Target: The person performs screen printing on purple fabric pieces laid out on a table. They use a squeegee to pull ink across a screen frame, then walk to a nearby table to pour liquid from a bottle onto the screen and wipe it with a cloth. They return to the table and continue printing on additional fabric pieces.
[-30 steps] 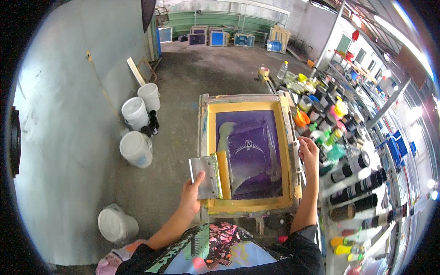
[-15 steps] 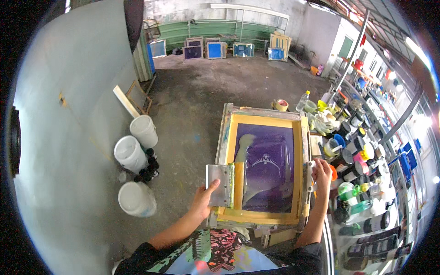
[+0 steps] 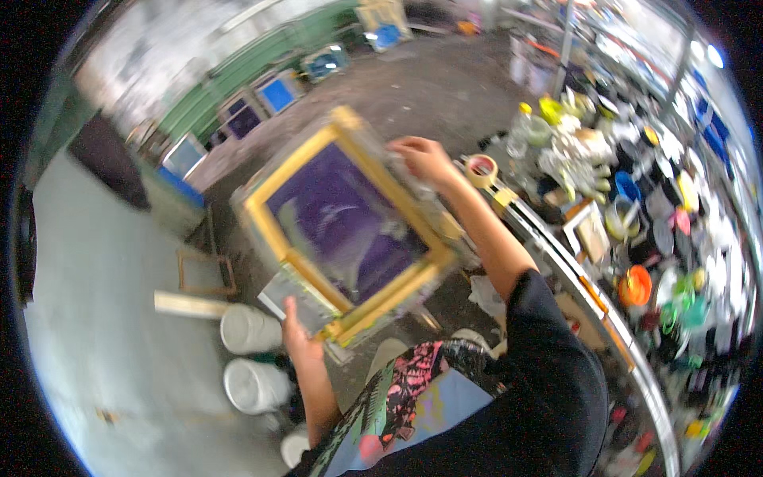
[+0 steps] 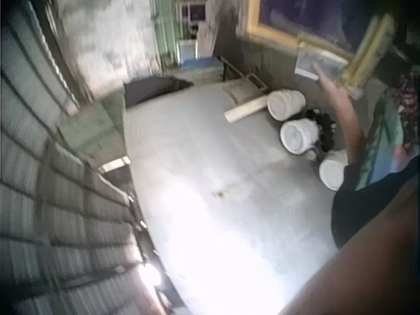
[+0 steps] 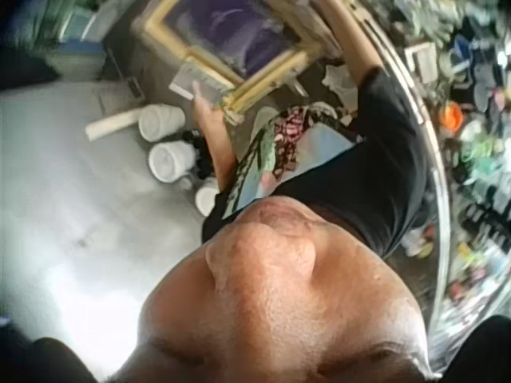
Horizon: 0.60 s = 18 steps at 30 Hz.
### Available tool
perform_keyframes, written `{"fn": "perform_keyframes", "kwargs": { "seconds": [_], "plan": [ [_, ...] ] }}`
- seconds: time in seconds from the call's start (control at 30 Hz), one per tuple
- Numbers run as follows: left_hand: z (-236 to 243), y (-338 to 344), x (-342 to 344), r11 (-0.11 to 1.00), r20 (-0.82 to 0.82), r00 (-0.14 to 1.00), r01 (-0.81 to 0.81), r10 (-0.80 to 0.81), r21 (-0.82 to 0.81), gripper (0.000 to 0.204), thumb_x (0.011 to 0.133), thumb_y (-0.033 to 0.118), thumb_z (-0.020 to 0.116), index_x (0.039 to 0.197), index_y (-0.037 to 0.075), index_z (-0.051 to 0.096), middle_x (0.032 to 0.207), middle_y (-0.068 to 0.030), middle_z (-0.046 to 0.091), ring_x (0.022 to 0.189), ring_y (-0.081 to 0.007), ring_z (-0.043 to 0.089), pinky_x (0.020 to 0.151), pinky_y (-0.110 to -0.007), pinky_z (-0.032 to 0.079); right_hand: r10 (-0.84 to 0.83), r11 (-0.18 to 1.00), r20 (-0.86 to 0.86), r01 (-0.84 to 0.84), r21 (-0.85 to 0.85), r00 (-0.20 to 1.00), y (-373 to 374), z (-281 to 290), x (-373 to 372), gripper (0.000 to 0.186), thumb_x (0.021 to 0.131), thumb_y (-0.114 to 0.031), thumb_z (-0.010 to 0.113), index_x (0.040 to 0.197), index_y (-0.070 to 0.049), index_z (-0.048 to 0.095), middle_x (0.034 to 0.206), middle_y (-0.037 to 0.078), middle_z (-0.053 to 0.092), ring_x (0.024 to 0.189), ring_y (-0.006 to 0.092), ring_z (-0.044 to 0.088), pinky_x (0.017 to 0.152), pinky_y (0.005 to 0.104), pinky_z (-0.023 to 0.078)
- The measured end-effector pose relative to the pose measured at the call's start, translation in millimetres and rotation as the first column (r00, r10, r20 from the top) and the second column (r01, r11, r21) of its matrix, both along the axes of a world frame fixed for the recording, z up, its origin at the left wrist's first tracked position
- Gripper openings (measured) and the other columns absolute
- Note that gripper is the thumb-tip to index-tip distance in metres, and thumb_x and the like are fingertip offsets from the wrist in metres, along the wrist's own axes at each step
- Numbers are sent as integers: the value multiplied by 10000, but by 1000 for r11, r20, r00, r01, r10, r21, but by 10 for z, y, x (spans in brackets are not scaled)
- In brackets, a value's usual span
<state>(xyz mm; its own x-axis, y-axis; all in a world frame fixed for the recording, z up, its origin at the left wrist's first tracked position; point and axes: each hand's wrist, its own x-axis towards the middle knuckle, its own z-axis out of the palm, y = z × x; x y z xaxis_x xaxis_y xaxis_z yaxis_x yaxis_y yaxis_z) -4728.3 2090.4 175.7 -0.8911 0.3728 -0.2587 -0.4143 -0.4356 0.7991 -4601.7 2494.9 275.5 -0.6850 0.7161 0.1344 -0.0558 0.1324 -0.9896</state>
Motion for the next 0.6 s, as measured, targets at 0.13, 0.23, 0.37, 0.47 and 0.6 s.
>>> {"fn": "perform_keyframes", "kwargs": {
  "seconds": [0.13, 0.23, 0.37, 0.47, 0.6],
  "plan": [
    [-279, 490, -1488, 991, -62, 996, 68, -62, 113, 683, 973, 414, 727, 1447, -25, 507, 1411, -153, 599, 1230, -303, 603, 1054, -462, 495, 63, 996, 2, -63, 57, 998, 548, -211, -1610, 249, 1026, -242, 642, 1193, -90, 746, 828, -28, 630, 623, 71, 464, 561, 247, 424],
    [-515, 1022, -2630, 997, -124, 990, 72, -67, 35, 705, 982, 450, 701, 1466, -24, 505, 1459, -151, 569, 1290, -307, 570, 1084, -475, 475, 81, 997, -50, -81, 8, 995, 1137, -545, -2571, 272, 992, -266, 692, 1147, -48, 743, 821, -2, 647, 654, 74, 503, 576, 258, 434],
    [-453, 2001, -3961, 983, -159, 973, 155, -170, -101, 758, 964, 454, 728, 1434, -97, 503, 1435, -189, 573, 1270, -303, 582, 1085, -467, 472, -121, 992, -43, 119, -44, 992, 1903, -769, -3366, 254, 979, -275, 709, 1126, -75, 757, 823, -1, 666, 651, 71, 509, 594, 266, 445],
    [-76, 2943, -4816, 942, -114, 955, 241, -273, -233, 770, 950, 450, 751, 1421, -109, 509, 1412, -199, 587, 1250, -309, 594, 1074, -471, 474, -288, 957, 6, 288, -45, 958, 2491, -671, -3573, 269, 958, -282, 720, 1120, -72, 769, 926, 49, 725, 749, 102, 581, 685, 310, 499],
    [143, 4415, -5502, 775, -130, 772, 585, -622, -238, 718, 929, 449, 780, 1381, -63, 558, 1352, -168, 630, 1180, -294, 640, 981, -461, 532, -536, 844, 63, 537, 7, 842, 3086, -786, -3207, 266, 955, -262, 711, 1126, -67, 773, 1021, 67, 766, 872, 137, 650, 794, 335, 539]
  ]
}}
